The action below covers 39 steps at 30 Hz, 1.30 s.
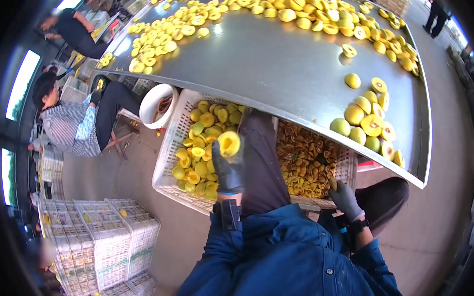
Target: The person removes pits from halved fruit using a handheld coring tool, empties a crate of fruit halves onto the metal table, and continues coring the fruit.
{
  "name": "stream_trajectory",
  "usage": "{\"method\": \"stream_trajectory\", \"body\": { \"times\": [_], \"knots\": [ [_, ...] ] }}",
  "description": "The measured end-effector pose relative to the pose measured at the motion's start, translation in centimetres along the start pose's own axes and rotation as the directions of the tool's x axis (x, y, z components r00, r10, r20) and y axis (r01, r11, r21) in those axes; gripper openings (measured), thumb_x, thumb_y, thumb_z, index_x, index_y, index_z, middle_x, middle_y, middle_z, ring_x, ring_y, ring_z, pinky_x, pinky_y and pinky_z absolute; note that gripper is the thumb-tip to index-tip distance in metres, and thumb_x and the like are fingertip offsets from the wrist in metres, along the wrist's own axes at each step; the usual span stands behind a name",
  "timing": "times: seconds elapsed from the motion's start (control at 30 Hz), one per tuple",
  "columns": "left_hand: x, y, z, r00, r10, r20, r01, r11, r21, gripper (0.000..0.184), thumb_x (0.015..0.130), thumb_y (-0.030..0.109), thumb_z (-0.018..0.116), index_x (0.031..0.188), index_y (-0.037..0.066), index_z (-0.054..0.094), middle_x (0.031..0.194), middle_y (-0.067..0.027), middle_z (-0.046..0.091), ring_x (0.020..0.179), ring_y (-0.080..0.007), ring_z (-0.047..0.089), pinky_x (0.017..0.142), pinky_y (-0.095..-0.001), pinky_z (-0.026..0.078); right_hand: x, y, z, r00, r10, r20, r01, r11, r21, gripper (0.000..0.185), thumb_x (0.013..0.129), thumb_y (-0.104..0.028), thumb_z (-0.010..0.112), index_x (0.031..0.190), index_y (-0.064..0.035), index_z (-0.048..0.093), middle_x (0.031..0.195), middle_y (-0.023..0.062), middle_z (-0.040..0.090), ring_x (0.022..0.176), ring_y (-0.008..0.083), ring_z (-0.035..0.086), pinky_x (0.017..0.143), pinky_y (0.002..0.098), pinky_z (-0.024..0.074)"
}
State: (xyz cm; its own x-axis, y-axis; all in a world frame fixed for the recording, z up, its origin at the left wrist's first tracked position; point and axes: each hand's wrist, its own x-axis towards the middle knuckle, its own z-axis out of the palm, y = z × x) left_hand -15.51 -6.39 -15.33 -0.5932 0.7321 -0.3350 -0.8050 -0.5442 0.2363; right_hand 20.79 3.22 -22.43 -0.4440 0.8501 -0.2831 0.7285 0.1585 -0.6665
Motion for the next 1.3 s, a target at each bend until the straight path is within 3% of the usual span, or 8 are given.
{"method": "stream_trajectory", "body": {
  "times": [0.17,0.33,0.4,0.5,0.8,0.83,1.1,1.3],
  "knots": [
    [6.8,9.9,-20.9,0.899,0.368,-0.238,-0.196,0.824,0.532,0.038,0.093,0.034,0.055,0.120,0.007,0.057,0.118,-0.0086,0.061,0.109,-0.0254,0.058,0.092,-0.0417,0.050,-0.1,-0.8,0.8,0.993,0.000,0.115,0.017,0.989,-0.150,0.030,0.089,-0.027,0.058,0.094,0.0029,0.062,0.078,0.0287,0.063,0.078,0.0460,0.063,0.063,0.0521,0.0475],
    [10.3,16.9,-21.3,0.899,0.347,-0.266,-0.264,0.916,0.302,0.043,0.090,0.032,0.060,0.129,0.014,0.053,0.125,-0.0100,0.057,0.114,-0.0283,0.055,0.097,-0.0470,0.049,0.0,-0.5,1.3,0.976,0.058,0.209,-0.033,0.992,-0.121,0.026,0.089,-0.023,0.060,0.094,0.0032,0.059,0.076,0.0240,0.065,0.058,0.0296,0.066,0.047,0.0380,0.0477],
    [12.1,18.7,-23.0,0.815,0.523,-0.250,-0.195,0.653,0.732,0.051,0.089,0.029,0.058,0.136,0.011,0.048,0.132,-0.0137,0.053,0.117,-0.0312,0.053,0.097,-0.0448,0.047,-0.2,-0.7,1.8,0.979,0.063,0.196,-0.026,0.982,-0.185,0.027,0.087,-0.023,0.060,0.098,0.0014,0.059,0.080,0.0251,0.065,0.069,0.0381,0.067,0.058,0.0446,0.0504],
    [14.6,21.1,-26.8,0.875,0.467,0.131,0.185,-0.571,0.800,0.062,0.086,0.017,0.053,0.144,0.002,0.037,0.140,-0.0261,0.045,0.123,-0.0422,0.048,0.101,-0.0443,0.042,-0.8,-2.3,1.4,0.959,0.185,0.214,-0.121,0.952,-0.281,0.030,0.083,-0.024,0.062,0.101,0.0006,0.059,0.080,0.0279,0.065,0.079,0.0443,0.065,0.068,0.0485,0.0513],
    [12.4,23.8,-25.7,0.954,0.059,-0.295,0.112,-0.980,0.167,0.045,0.085,0.023,0.052,0.124,-0.001,0.054,0.122,-0.0303,0.057,0.105,-0.0458,0.058,0.095,-0.0502,0.045,-1.7,-2.6,2.4,0.964,0.128,0.234,-0.072,0.969,-0.237,0.034,0.082,-0.025,0.064,0.105,-0.0003,0.060,0.083,0.0276,0.066,0.082,0.0448,0.065,0.070,0.0511,0.0510],
    [10.7,22.9,-26.8,0.860,0.473,-0.193,0.469,-0.582,0.664,0.046,0.083,0.027,0.053,0.120,-0.001,0.056,0.116,-0.0299,0.060,0.101,-0.0469,0.060,0.091,-0.0523,0.046,-1.8,-2.2,2.4,0.968,0.118,0.221,-0.070,0.975,-0.213,0.034,0.082,-0.025,0.064,0.104,0.0001,0.059,0.081,0.0271,0.065,0.081,0.0443,0.065,0.070,0.0508,0.0510],
    [6.3,20.4,-32.1,0.787,0.463,0.409,0.108,-0.755,0.647,0.053,0.094,0.030,0.053,0.135,-0.002,0.046,0.126,-0.0271,0.057,0.114,-0.0405,0.056,0.099,-0.0453,0.043,-1.5,-0.6,2.2,0.963,0.005,0.269,0.088,0.938,-0.334,0.022,0.086,-0.021,0.059,0.098,-0.0025,0.060,0.072,0.0184,0.062,0.063,0.0366,0.063,0.057,0.0451,0.0499],
    [7.9,4.5,2.8,0.575,0.340,0.744,-0.533,-0.535,0.656,0.042,0.099,0.021,0.052,0.131,-0.005,0.050,0.131,-0.0217,0.056,0.120,-0.0334,0.054,0.103,-0.0410,0.040,-2.5,-1.6,0.5,0.993,-0.064,0.100,0.062,0.998,0.023,0.032,0.084,-0.033,0.063,0.092,-0.0023,0.060,0.077,0.0231,0.065,0.073,0.0391,0.066,0.065,0.0478,0.0517]
  ]
}}
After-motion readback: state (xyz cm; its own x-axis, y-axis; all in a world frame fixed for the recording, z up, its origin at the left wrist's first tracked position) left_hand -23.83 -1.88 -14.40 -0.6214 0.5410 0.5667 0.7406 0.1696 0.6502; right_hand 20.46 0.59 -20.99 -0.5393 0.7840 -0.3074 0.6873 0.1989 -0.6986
